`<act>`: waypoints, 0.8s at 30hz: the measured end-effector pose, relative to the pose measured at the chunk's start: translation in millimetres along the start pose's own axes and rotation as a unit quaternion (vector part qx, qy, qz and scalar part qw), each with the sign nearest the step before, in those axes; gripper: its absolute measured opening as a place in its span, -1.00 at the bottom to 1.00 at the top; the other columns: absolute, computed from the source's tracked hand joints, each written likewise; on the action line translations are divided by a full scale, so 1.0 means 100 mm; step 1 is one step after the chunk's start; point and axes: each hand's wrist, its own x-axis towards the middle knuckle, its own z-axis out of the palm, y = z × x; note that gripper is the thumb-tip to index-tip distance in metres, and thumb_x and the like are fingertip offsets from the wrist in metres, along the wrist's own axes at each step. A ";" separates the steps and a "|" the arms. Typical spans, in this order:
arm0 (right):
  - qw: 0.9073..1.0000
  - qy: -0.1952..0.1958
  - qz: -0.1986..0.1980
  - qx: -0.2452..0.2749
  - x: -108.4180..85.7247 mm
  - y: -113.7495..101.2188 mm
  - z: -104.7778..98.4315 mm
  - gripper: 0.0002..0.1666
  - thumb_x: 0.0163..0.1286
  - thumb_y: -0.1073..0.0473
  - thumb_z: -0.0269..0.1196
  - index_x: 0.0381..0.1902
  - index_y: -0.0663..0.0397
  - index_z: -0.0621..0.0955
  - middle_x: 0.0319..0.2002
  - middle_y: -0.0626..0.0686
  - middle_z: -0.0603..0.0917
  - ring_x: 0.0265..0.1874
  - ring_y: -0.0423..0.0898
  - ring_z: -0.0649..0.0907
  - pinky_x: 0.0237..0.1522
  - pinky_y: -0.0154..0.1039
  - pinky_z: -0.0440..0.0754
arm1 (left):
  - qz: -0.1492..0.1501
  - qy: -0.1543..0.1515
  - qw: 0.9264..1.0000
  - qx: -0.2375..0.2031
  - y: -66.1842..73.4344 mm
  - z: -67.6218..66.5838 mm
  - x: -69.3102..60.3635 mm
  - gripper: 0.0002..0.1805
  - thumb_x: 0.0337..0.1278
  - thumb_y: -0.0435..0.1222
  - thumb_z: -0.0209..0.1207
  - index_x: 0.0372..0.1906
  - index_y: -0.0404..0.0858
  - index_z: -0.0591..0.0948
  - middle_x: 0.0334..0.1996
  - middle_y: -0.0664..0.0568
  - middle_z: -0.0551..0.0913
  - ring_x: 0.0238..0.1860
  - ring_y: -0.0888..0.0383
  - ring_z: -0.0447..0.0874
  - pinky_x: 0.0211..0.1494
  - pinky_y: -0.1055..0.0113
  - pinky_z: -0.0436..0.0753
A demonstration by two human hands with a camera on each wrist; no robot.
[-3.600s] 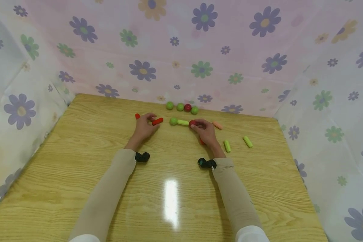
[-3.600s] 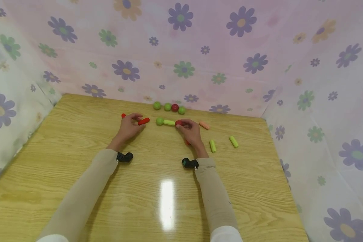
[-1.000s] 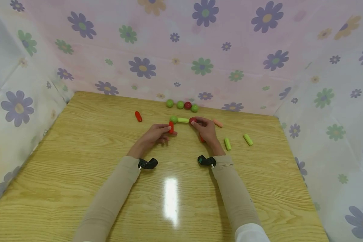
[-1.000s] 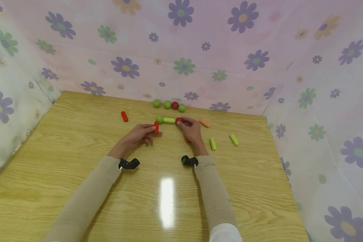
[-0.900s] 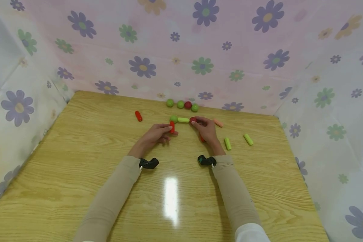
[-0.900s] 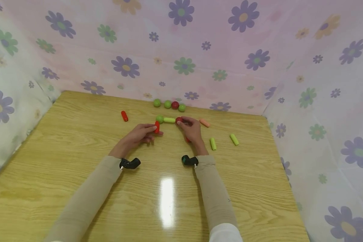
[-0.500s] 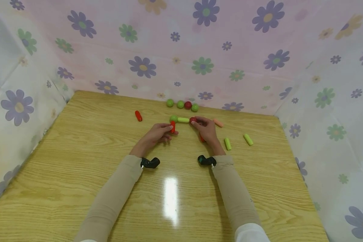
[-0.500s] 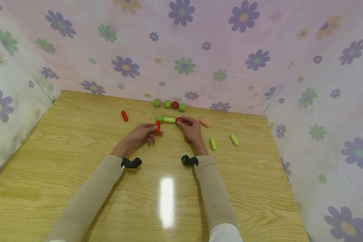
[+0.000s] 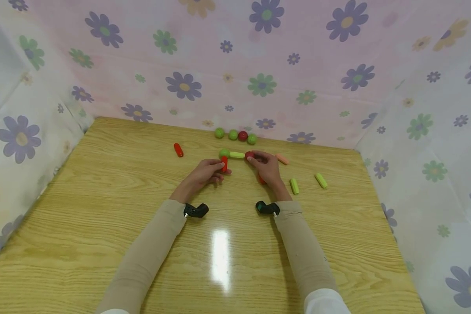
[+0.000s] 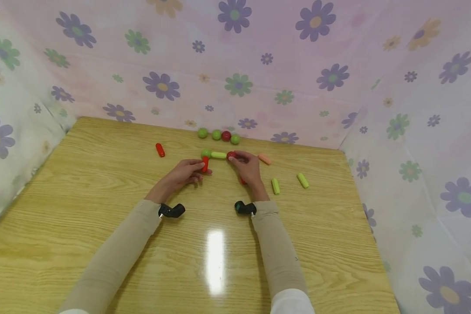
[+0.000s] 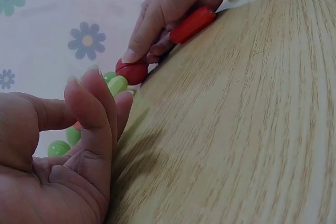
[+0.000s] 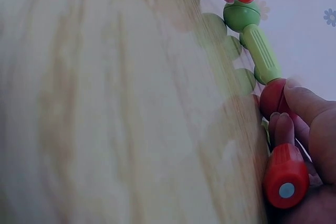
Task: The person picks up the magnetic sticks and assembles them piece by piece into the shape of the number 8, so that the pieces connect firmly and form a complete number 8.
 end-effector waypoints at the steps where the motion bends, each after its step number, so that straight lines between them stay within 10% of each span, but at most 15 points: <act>1: 1.000 0.000 0.001 0.001 0.00 -0.01 0.00 -0.56 0.45 0.27 0.31 0.21 0.40 0.60 0.11 0.38 0.65 -0.18 -0.18 0.60 -0.18 -0.48 0.54 | -0.001 0.000 1.000 0.000 0.00 0.00 0.00 -0.52 0.62 -0.27 -0.05 0.44 -0.43 0.33 0.04 -0.27 0.73 -0.49 0.29 0.59 -0.43 0.53 0.55; 24: 1.000 -0.001 0.001 0.009 -0.03 -0.04 0.00 -0.56 0.44 0.29 0.31 0.21 0.40 0.60 0.11 0.40 0.65 -0.17 -0.13 0.61 -0.19 -0.49 0.54 | -0.008 0.004 1.000 -0.022 0.01 0.00 0.00 -0.51 0.66 -0.22 -0.12 0.42 -0.46 0.34 -0.17 -0.08 0.75 -0.45 0.27 0.65 -0.34 0.51 0.62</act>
